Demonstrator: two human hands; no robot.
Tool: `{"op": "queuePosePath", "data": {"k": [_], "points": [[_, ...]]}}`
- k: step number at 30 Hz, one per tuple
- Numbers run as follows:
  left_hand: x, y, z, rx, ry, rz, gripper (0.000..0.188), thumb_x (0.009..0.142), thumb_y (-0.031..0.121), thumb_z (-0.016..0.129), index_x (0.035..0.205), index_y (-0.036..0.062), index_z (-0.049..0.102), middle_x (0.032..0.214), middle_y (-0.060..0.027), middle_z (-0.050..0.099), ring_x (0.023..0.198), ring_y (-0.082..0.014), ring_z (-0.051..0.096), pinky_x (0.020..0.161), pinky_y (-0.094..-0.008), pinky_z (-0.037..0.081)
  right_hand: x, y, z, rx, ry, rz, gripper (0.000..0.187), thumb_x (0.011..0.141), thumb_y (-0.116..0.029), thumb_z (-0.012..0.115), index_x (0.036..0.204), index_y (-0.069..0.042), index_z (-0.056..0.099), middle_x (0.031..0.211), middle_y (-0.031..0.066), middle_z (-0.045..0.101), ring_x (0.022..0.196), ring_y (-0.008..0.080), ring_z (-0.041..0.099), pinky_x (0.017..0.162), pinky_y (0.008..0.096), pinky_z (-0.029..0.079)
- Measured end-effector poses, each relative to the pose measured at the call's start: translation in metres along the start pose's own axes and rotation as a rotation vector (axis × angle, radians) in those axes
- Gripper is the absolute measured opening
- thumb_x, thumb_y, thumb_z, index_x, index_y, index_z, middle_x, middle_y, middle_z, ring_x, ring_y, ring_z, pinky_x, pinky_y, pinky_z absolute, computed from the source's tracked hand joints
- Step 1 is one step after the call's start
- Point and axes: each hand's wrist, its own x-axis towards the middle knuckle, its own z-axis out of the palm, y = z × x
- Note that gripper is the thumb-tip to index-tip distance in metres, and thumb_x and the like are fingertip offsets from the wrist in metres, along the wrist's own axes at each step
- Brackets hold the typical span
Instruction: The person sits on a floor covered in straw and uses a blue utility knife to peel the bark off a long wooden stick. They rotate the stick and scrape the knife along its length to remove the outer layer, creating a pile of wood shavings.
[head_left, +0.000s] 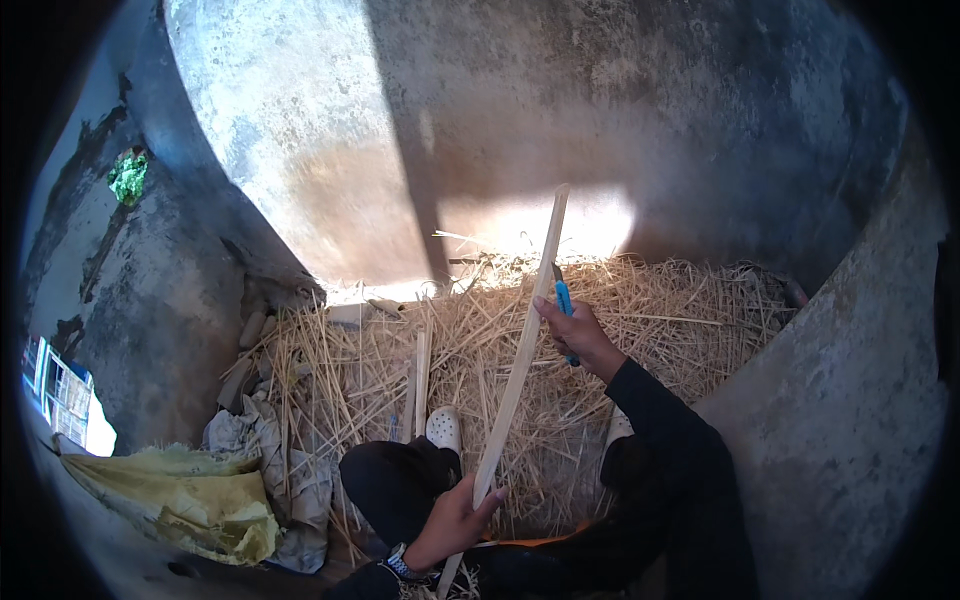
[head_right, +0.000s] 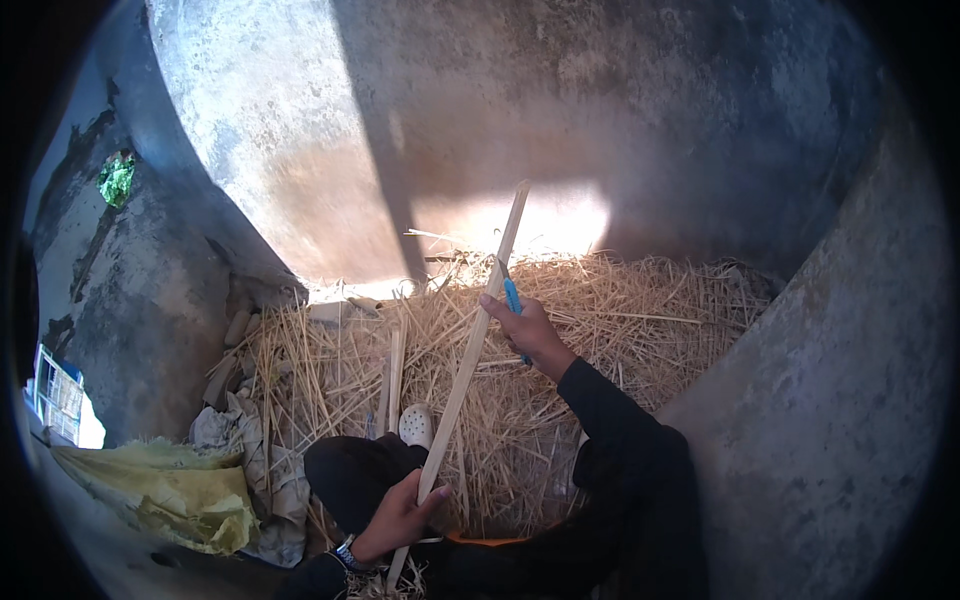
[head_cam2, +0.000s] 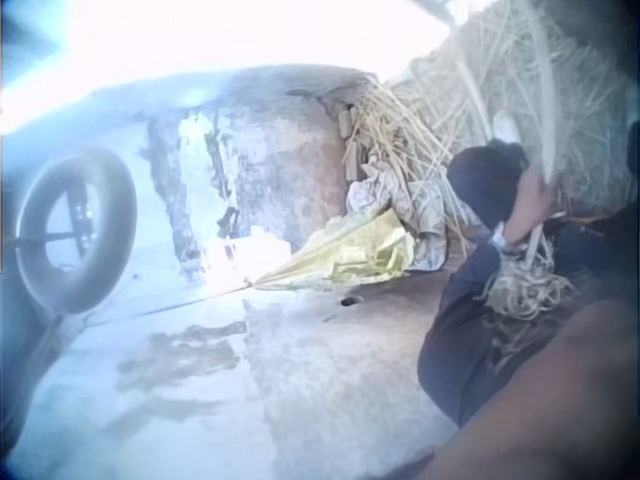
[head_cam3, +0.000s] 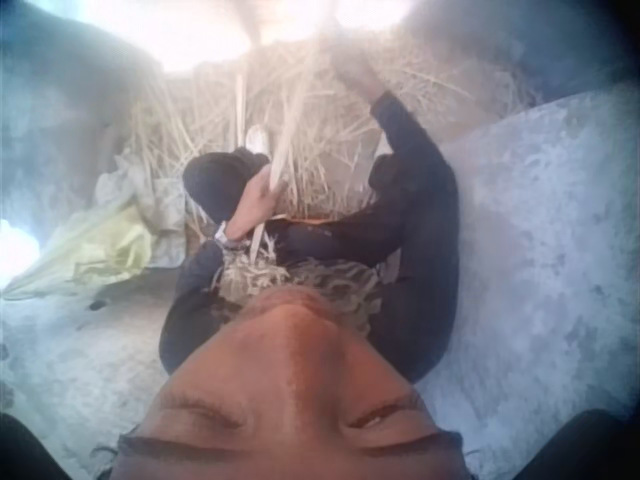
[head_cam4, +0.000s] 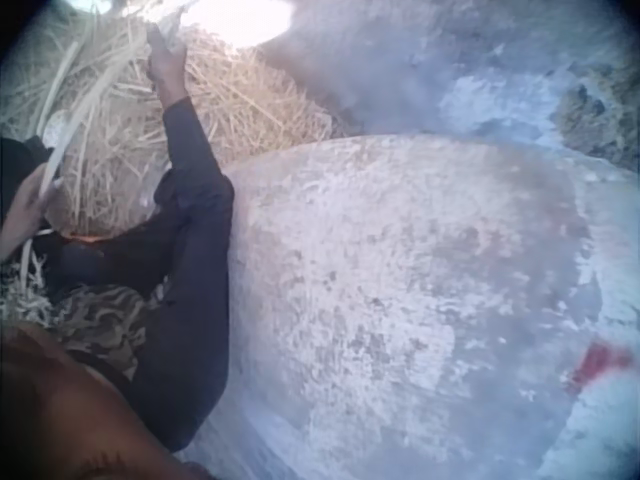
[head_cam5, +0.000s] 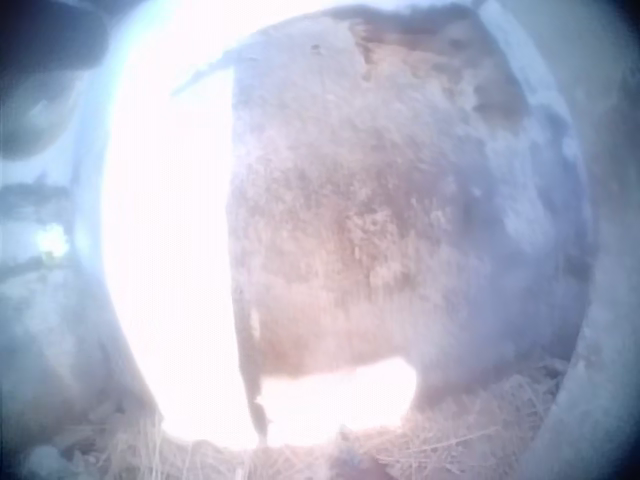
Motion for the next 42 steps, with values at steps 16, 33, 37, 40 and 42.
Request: {"op": "queuePosePath", "data": {"k": [16,33,37,40,42], "points": [[-0.008,0.013,-0.013,-0.591,-0.266,-0.159,0.024,0.103,0.030,0.041,0.096,0.0069,0.045,0.058,0.0035,0.042,0.043,-0.0048,0.040,0.040,-0.0200,0.034,0.013,-0.004,-0.026,0.016,0.229,-0.169,0.035,0.093,-0.037,0.060,0.071,-0.010,0.053,0.053,-0.0041,0.040,0.042,0.0070,0.039,0.040,0.0280,0.032],[0.049,0.030,-0.022,-0.955,-0.199,0.000,0.026,0.103,0.033,0.038,0.101,0.0070,0.042,0.054,0.0025,0.038,0.038,-0.0078,0.034,0.039,-0.0209,0.031,-0.047,0.018,0.037,-1.107,-0.016,-0.780,0.070,0.079,-0.076,0.051,0.056,-0.009,0.050,0.049,0.0093,0.047,0.044,0.0284,0.052,0.044,0.0405,0.040],[0.053,0.031,-0.022,-0.993,-0.224,-0.015,0.025,0.103,0.032,0.039,0.103,0.0073,0.041,0.055,0.0022,0.038,0.038,-0.0077,0.033,0.038,-0.0201,0.031,-0.061,0.019,0.044,-1.185,-0.016,-0.868,0.071,0.077,-0.077,0.051,0.054,-0.010,0.048,0.047,0.0076,0.046,0.042,0.0263,0.051,0.042,0.0398,0.039],[0.050,0.030,-0.017,-0.952,-0.189,-0.033,0.024,0.103,0.031,0.040,0.104,0.0079,0.040,0.056,0.0020,0.039,0.038,-0.0076,0.034,0.037,-0.0200,0.031,-0.042,0.013,0.034,-1.266,0.059,-0.928,0.071,0.075,-0.079,0.052,0.053,-0.012,0.046,0.045,0.0065,0.044,0.041,0.0249,0.051,0.042,0.0391,0.039],[0.049,0.028,-0.010,-0.965,-0.197,0.010,0.027,0.102,0.034,0.041,0.105,0.0073,0.042,0.056,0.0033,0.038,0.039,-0.0066,0.034,0.037,-0.0192,0.029,-0.037,0.018,0.027,-1.272,0.074,-0.960,0.072,0.073,-0.081,0.052,0.053,-0.012,0.045,0.045,0.0060,0.043,0.040,0.0241,0.050,0.041,0.0384,0.038]]}}
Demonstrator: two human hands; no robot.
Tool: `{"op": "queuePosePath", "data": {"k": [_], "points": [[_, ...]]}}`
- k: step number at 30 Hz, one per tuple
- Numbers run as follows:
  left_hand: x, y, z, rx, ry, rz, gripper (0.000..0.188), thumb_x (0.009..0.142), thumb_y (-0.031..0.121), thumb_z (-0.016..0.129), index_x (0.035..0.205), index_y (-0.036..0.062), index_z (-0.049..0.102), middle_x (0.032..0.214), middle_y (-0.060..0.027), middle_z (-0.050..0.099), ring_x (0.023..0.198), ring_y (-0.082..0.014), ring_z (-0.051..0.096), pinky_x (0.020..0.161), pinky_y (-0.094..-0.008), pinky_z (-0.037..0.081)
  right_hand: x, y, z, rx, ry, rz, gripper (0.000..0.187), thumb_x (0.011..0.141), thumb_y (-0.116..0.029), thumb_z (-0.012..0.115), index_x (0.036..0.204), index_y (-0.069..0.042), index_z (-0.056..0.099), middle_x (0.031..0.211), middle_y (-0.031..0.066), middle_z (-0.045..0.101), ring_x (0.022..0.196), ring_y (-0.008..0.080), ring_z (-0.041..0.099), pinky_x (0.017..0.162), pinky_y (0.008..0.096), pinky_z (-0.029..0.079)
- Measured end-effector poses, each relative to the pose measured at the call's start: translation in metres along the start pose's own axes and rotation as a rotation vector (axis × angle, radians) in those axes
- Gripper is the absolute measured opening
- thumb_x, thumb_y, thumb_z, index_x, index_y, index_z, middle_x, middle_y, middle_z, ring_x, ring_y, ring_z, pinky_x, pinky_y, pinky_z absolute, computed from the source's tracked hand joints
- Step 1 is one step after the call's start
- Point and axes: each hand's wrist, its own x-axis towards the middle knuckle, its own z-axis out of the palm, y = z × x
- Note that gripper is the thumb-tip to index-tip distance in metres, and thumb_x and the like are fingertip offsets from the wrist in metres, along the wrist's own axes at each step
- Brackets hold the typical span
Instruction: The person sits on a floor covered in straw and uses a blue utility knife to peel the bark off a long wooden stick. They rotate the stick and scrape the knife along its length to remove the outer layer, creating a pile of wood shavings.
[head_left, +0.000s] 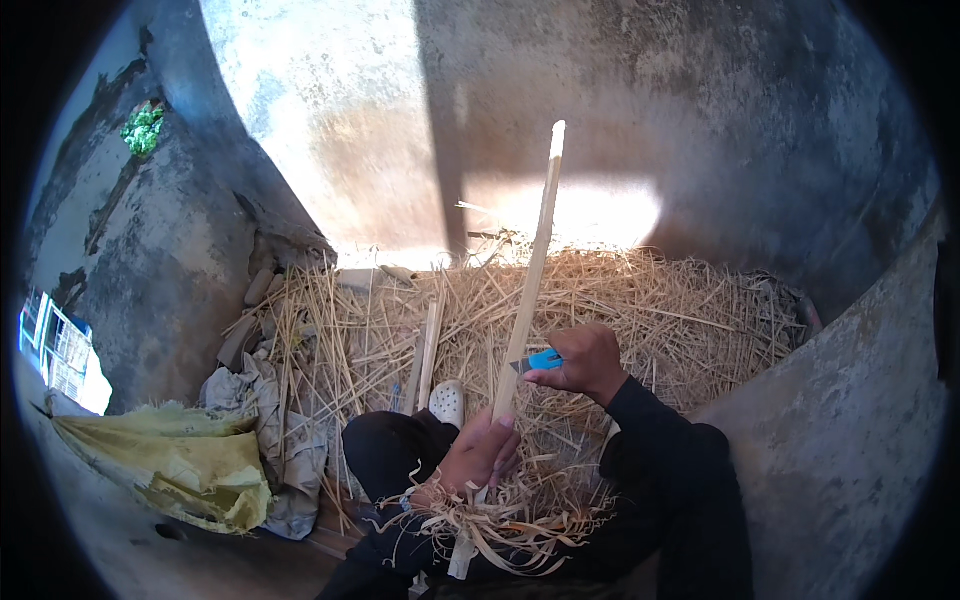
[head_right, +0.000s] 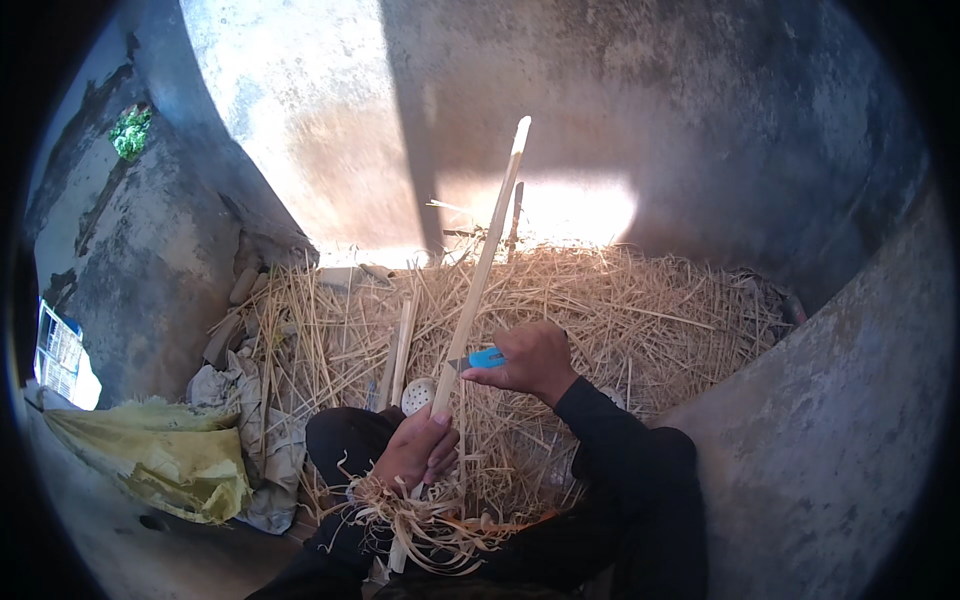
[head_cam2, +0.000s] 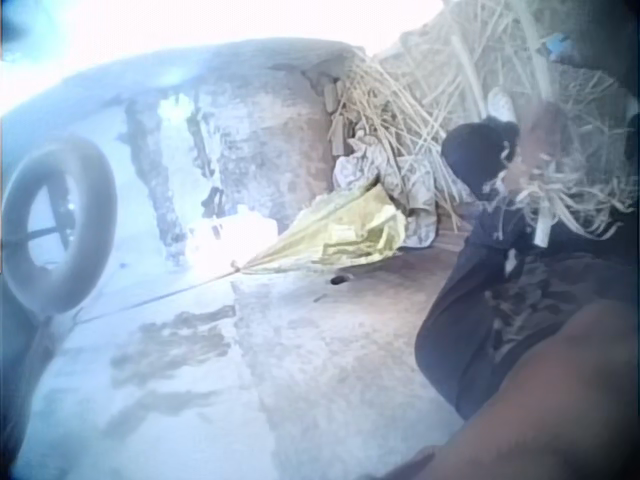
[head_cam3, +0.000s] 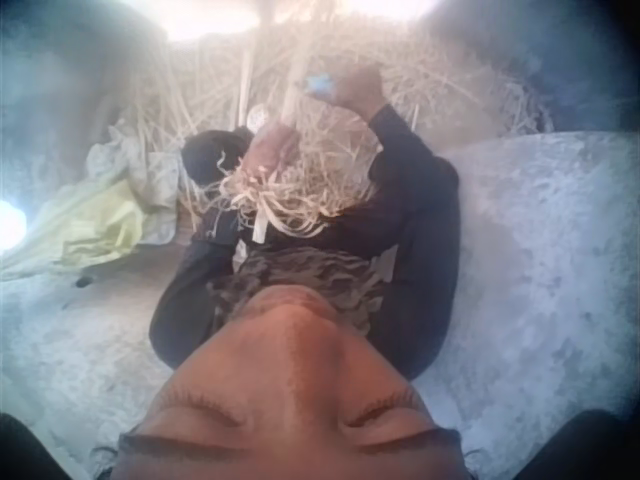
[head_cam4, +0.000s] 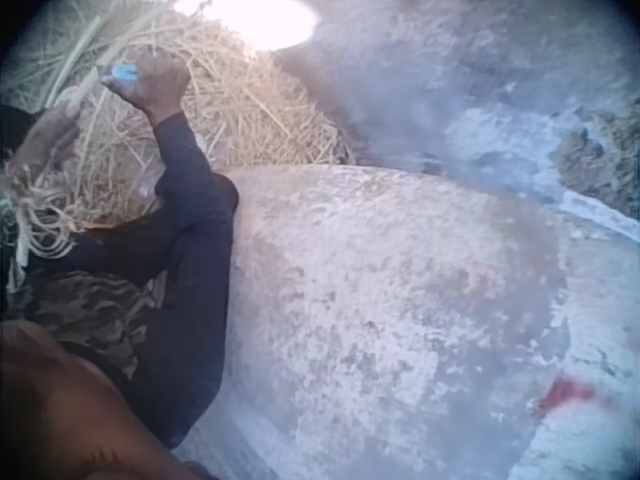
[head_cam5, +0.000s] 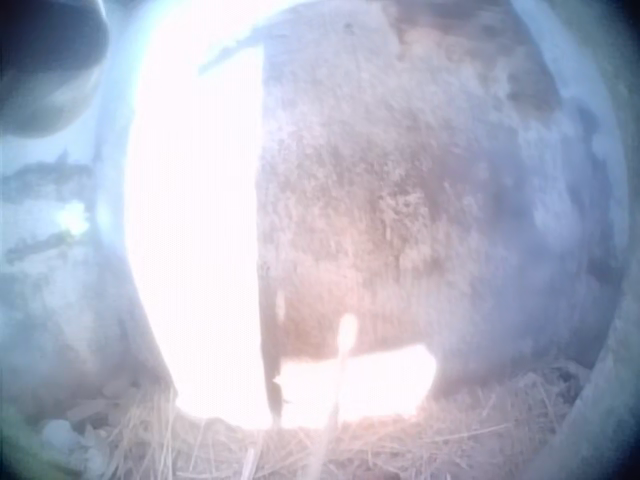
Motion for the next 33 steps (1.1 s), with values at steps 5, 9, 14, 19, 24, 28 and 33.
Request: {"op": "queuePosePath", "data": {"k": [5,9,14,19,24,28,33], "points": [[0.008,-0.004,0.003,0.061,0.029,-0.026,0.027,0.102,0.034,0.040,0.106,0.0073,0.042,0.057,0.0038,0.038,0.039,-0.0063,0.033,0.038,-0.0188,0.029,0.001,0.020,0.012,-0.054,0.055,-0.055,0.073,0.073,-0.082,0.050,0.053,-0.012,0.044,0.044,0.0054,0.042,0.039,0.0236,0.049,0.041,0.0371,0.038],[0.001,-0.020,0.018,0.069,0.012,-0.076,0.025,0.103,0.033,0.039,0.101,0.0088,0.041,0.056,0.0037,0.038,0.039,-0.0065,0.032,0.038,-0.0190,0.030,0.010,0.069,0.014,-0.186,0.034,0.226,0.072,0.078,-0.079,0.047,0.053,-0.012,0.048,0.043,0.0059,0.044,0.038,0.0234,0.049,0.040,0.0378,0.038],[-0.004,-0.016,0.030,-0.020,-0.016,-0.096,0.023,0.103,0.033,0.040,0.097,0.0108,0.039,0.054,0.0042,0.035,0.038,-0.0064,0.031,0.038,-0.0203,0.028,0.005,0.092,0.002,-0.199,0.044,0.318,0.072,0.084,-0.076,0.042,0.054,-0.011,0.052,0.043,0.0071,0.047,0.037,0.0237,0.050,0.040,0.0386,0.040],[-0.004,-0.009,0.021,-0.186,-0.114,-0.064,0.022,0.103,0.032,0.039,0.098,0.0107,0.039,0.054,0.0031,0.036,0.038,-0.0076,0.032,0.042,-0.0213,0.029,0.010,0.051,-0.023,0.094,-0.056,0.491,0.072,0.084,-0.075,0.043,0.055,-0.010,0.054,0.045,0.0080,0.048,0.041,0.0264,0.052,0.043,0.0401,0.041],[0.004,0.005,0.025,-0.124,-0.031,-0.037,0.022,0.103,0.032,0.038,0.106,0.0102,0.041,0.052,0.0038,0.036,0.037,-0.0074,0.032,0.042,-0.0214,0.030,-0.007,-0.001,-0.019,0.206,-0.062,0.208,0.072,0.082,-0.076,0.045,0.054,-0.010,0.051,0.047,0.0083,0.049,0.043,0.0276,0.054,0.044,0.0410,0.041],[0.004,0.011,0.022,-0.096,-0.013,0.006,0.027,0.103,0.033,0.040,0.115,0.0090,0.040,0.053,0.0037,0.036,0.037,-0.0075,0.033,0.043,-0.0212,0.032,-0.009,-0.024,-0.023,0.161,-0.059,0.051,0.071,0.081,-0.077,0.046,0.055,-0.011,0.050,0.046,0.0073,0.047,0.042,0.0261,0.053,0.044,0.0404,0.042],[-0.001,0.007,0.024,-0.094,-0.028,-0.013,0.026,0.102,0.033,0.041,0.109,0.0081,0.041,0.054,0.0035,0.036,0.037,-0.0074,0.032,0.040,-0.0207,0.031,-0.004,0.002,-0.014,0.049,0.037,0.102,0.073,0.081,-0.077,0.044,0.054,-0.010,0.048,0.046,0.0084,0.045,0.042,0.0264,0.052,0.042,0.0401,0.039]]}}
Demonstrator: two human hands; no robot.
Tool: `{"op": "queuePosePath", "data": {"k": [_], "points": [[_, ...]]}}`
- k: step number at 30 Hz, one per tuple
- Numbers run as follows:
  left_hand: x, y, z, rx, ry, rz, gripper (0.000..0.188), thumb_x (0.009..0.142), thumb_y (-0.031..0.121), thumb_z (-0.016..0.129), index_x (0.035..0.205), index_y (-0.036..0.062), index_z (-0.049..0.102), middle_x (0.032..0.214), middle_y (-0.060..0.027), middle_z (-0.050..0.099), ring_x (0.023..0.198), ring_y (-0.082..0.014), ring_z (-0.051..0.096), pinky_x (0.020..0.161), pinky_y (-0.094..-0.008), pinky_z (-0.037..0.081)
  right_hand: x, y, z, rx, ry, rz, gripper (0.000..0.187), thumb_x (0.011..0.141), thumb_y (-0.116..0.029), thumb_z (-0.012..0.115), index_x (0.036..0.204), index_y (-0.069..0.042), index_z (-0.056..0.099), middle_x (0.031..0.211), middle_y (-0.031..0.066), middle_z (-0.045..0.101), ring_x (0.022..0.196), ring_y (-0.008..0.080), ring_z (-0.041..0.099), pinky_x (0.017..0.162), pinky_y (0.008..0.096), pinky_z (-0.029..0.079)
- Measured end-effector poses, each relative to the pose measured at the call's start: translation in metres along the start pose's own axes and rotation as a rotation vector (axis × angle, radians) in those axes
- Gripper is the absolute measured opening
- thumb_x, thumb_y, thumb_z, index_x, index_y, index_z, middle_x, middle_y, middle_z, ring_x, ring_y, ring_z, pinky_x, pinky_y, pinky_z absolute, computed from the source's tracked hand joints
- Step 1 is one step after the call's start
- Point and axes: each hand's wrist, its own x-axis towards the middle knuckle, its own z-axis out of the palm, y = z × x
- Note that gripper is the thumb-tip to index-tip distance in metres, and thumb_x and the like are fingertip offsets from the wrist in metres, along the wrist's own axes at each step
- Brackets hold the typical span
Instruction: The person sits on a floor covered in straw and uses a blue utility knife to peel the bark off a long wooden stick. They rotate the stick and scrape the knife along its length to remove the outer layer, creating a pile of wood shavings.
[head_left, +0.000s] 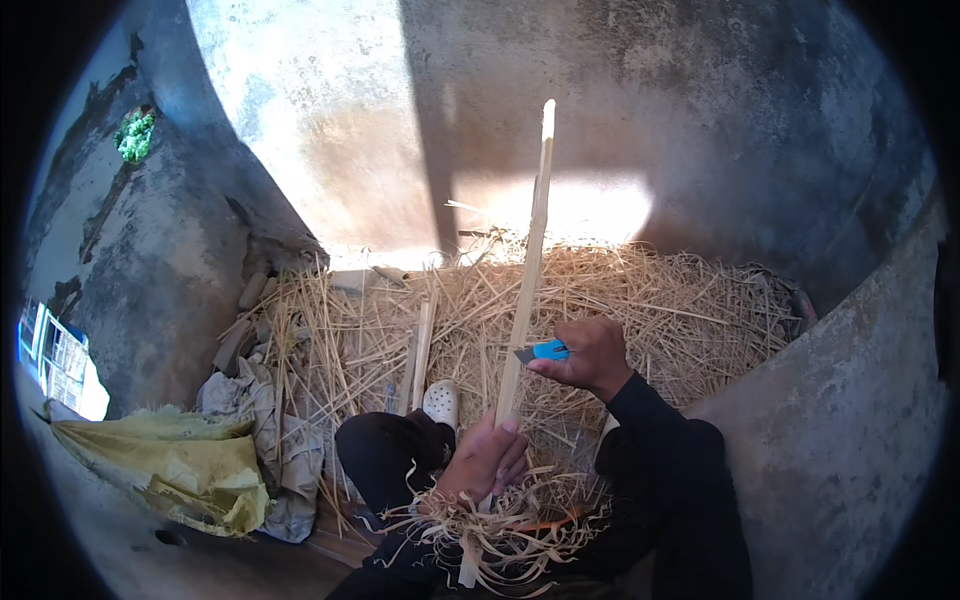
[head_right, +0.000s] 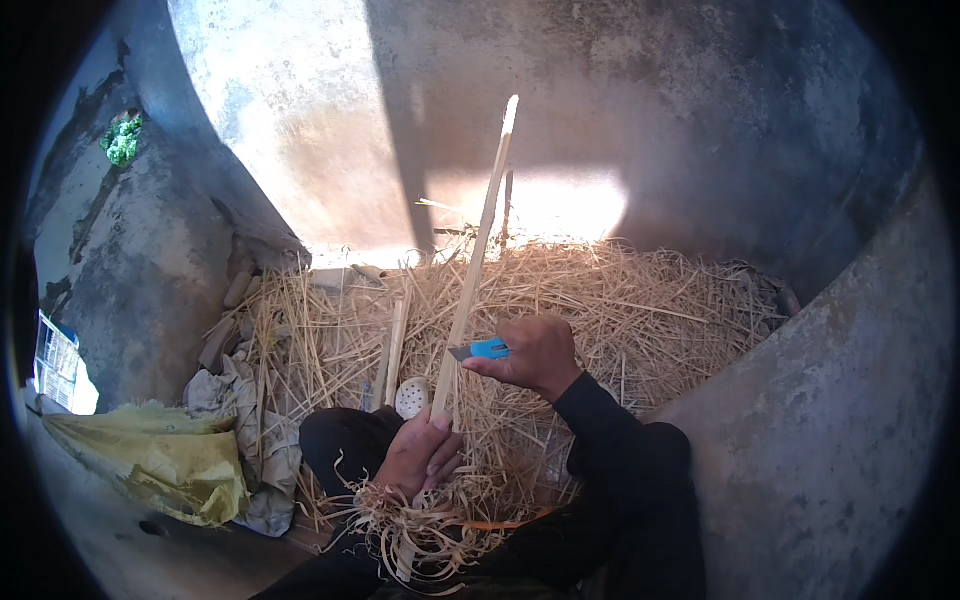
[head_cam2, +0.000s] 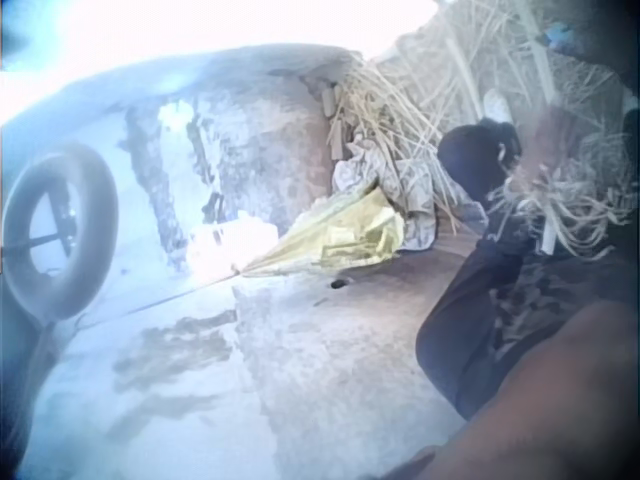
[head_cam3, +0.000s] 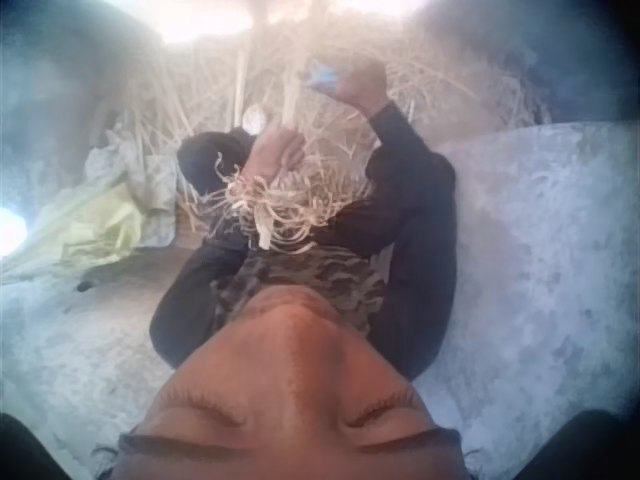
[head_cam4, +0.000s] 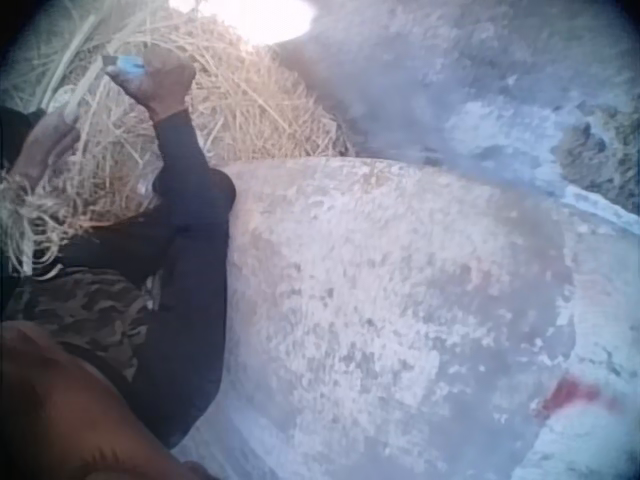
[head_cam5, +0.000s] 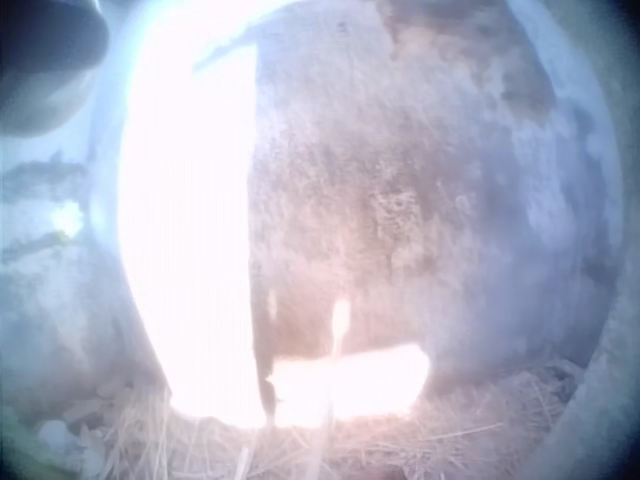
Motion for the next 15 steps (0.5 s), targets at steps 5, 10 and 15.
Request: {"op": "queuePosePath", "data": {"k": [5,10,15], "points": [[-0.008,-0.030,0.007,-0.040,-0.038,-0.031,0.018,0.103,0.028,0.040,0.104,0.0101,0.041,0.054,0.0031,0.037,0.036,-0.0075,0.032,0.039,-0.0198,0.029,0.010,0.054,0.005,-0.137,0.050,0.226,0.072,0.083,-0.076,0.042,0.055,-0.010,0.050,0.045,0.0080,0.045,0.041,0.0265,0.051,0.042,0.0398,0.040],[-0.018,-0.021,0.016,-0.095,-0.085,-0.043,0.017,0.103,0.026,0.040,0.095,0.0113,0.038,0.054,0.0028,0.037,0.036,-0.0071,0.033,0.040,-0.0210,0.030,0.011,0.058,-0.010,-0.041,0.094,0.296,0.069,0.088,-0.070,0.042,0.059,-0.009,0.054,0.045,0.0063,0.045,0.040,0.0254,0.050,0.043,0.0407,0.039],[-0.024,-0.019,0.006,-0.068,-0.112,-0.051,0.017,0.103,0.026,0.041,0.095,0.0107,0.038,0.053,0.0025,0.037,0.036,-0.0070,0.033,0.041,-0.0210,0.030,0.007,0.048,-0.015,0.063,0.039,0.369,0.068,0.091,-0.065,0.042,0.055,-0.007,0.050,0.048,0.0090,0.047,0.043,0.0251,0.050,0.045,0.0393,0.037]]}}
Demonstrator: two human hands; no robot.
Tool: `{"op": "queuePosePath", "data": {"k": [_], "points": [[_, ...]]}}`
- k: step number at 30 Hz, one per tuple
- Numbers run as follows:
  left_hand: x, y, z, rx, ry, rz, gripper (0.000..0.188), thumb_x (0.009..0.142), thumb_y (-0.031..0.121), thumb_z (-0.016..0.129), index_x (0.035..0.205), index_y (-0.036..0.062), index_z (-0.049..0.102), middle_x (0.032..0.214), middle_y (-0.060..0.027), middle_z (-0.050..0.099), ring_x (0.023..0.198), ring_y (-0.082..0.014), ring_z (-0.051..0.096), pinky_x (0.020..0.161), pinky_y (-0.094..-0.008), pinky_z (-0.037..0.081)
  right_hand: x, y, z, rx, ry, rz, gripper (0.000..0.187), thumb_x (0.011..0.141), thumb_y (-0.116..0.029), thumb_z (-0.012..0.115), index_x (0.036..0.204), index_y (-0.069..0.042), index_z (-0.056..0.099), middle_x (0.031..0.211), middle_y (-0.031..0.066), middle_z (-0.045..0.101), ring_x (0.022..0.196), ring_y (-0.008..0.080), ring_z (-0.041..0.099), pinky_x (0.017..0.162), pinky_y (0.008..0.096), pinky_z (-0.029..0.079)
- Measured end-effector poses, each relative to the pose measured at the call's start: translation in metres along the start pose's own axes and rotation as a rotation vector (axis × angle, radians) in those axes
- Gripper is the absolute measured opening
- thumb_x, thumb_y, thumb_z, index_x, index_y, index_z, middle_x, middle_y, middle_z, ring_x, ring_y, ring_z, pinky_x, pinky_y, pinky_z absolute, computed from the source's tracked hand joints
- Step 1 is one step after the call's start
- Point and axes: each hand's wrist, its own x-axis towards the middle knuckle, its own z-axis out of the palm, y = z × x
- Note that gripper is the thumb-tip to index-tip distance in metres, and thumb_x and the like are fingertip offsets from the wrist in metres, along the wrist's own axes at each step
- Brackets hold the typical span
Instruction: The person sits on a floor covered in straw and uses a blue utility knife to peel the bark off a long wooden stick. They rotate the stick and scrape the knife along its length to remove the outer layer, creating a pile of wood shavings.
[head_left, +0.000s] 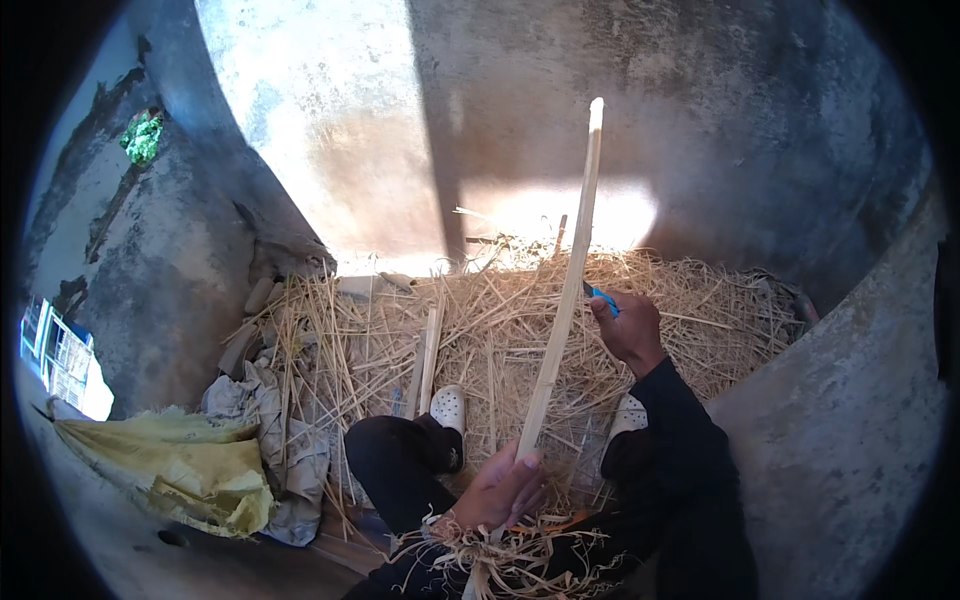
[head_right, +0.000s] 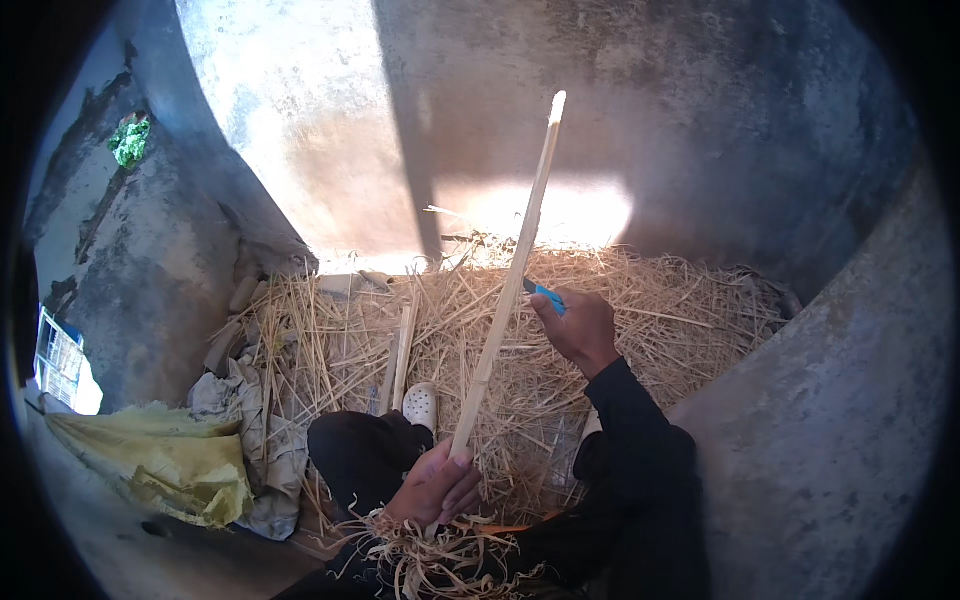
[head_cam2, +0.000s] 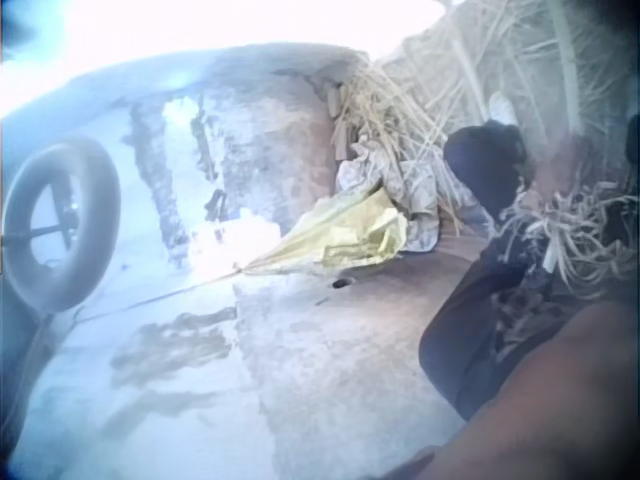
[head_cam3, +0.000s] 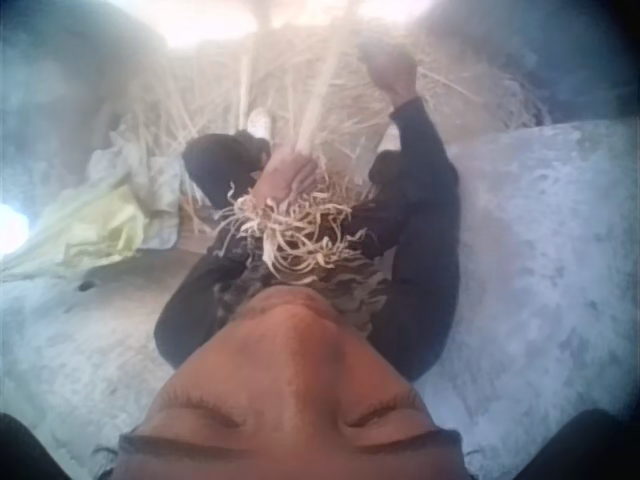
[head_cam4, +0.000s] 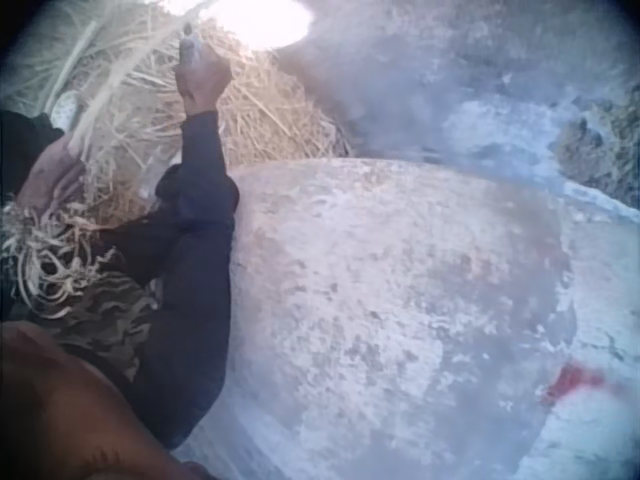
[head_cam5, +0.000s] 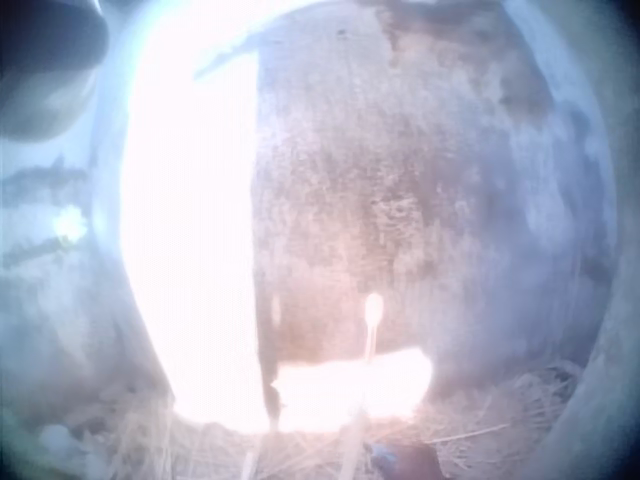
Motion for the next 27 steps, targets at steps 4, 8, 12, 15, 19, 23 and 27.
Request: {"op": "queuePosePath", "data": {"k": [4,8,12,15,19,23,27], "points": [[-0.002,0.000,0.002,-0.018,-0.010,0.026,0.017,0.103,0.026,0.041,0.098,0.0092,0.039,0.053,0.0024,0.037,0.036,-0.0068,0.032,0.040,-0.0205,0.029,0.001,0.003,0.001,0.282,-0.102,0.063,0.071,0.093,-0.066,0.037,0.053,-0.007,0.041,0.046,0.0056,0.037,0.038,0.0208,0.037,0.042,0.0388,0.033],[-0.001,-0.004,-0.012,-0.029,0.004,0.054,0.020,0.103,0.027,0.039,0.101,0.0073,0.040,0.054,0.0021,0.038,0.034,-0.0067,0.030,0.037,-0.0197,0.027,0.003,-0.022,-0.006,1.104,-0.736,0.722,0.073,0.094,-0.067,0.033,0.054,-0.006,0.033,0.046,0.0008,0.027,0.037,0.0162,0.026,0.040,0.0384,0.028],[0.002,-0.001,-0.010,-0.070,-0.034,0.058,0.019,0.103,0.026,0.039,0.098,0.0080,0.039,0.053,0.0023,0.037,0.034,-0.0070,0.031,0.039,-0.0197,0.028,-0.011,-0.012,0.008,0.327,-0.135,0.009,0.069,0.092,-0.067,0.038,0.059,-0.007,0.043,0.045,0.0075,0.037,0.037,0.0225,0.037,0.041,0.0386,0.034],[0.000,0.003,-0.007,-0.069,0.019,0.029,0.019,0.103,0.026,0.038,0.098,0.0079,0.039,0.053,0.0027,0.037,0.034,-0.0066,0.031,0.039,-0.0197,0.028,-0.020,-0.025,0.013,0.107,0.042,-0.195,0.068,0.089,-0.069,0.042,0.057,-0.008,0.046,0.046,0.0097,0.042,0.040,0.0262,0.045,0.043,0.0390,0.038],[-0.007,0.006,-0.004,-0.052,0.002,-0.034,0.019,0.103,0.027,0.039,0.099,0.0081,0.039,0.053,0.0030,0.037,0.036,-0.0062,0.031,0.039,-0.0200,0.027,-0.001,0.000,0.010,-0.124,0.132,-0.223,0.071,0.083,-0.075,0.044,0.053,-0.011,0.046,0.045,0.0066,0.045,0.039,0.0238,0.049,0.043,0.0375,0.039],[-0.012,-0.006,-0.010,-0.007,-0.019,-0.058,0.021,0.103,0.029,0.040,0.100,0.0084,0.038,0.055,0.0031,0.037,0.037,-0.0056,0.031,0.039,-0.0202,0.028,0.015,0.024,0.006,-0.285,0.171,-0.324,0.071,0.079,-0.079,0.045,0.052,-0.014,0.046,0.044,0.0032,0.044,0.037,0.0196,0.048,0.041,0.0351,0.037],[-0.008,-0.013,-0.018,0.163,0.027,-0.054,0.022,0.103,0.030,0.039,0.100,0.0088,0.038,0.057,0.0031,0.037,0.037,-0.0052,0.032,0.038,-0.0204,0.030,0.022,0.040,0.021,-0.333,0.143,-0.438,0.071,0.077,-0.081,0.046,0.052,-0.014,0.046,0.043,0.0017,0.042,0.036,0.0189,0.047,0.039,0.0345,0.036]]}}
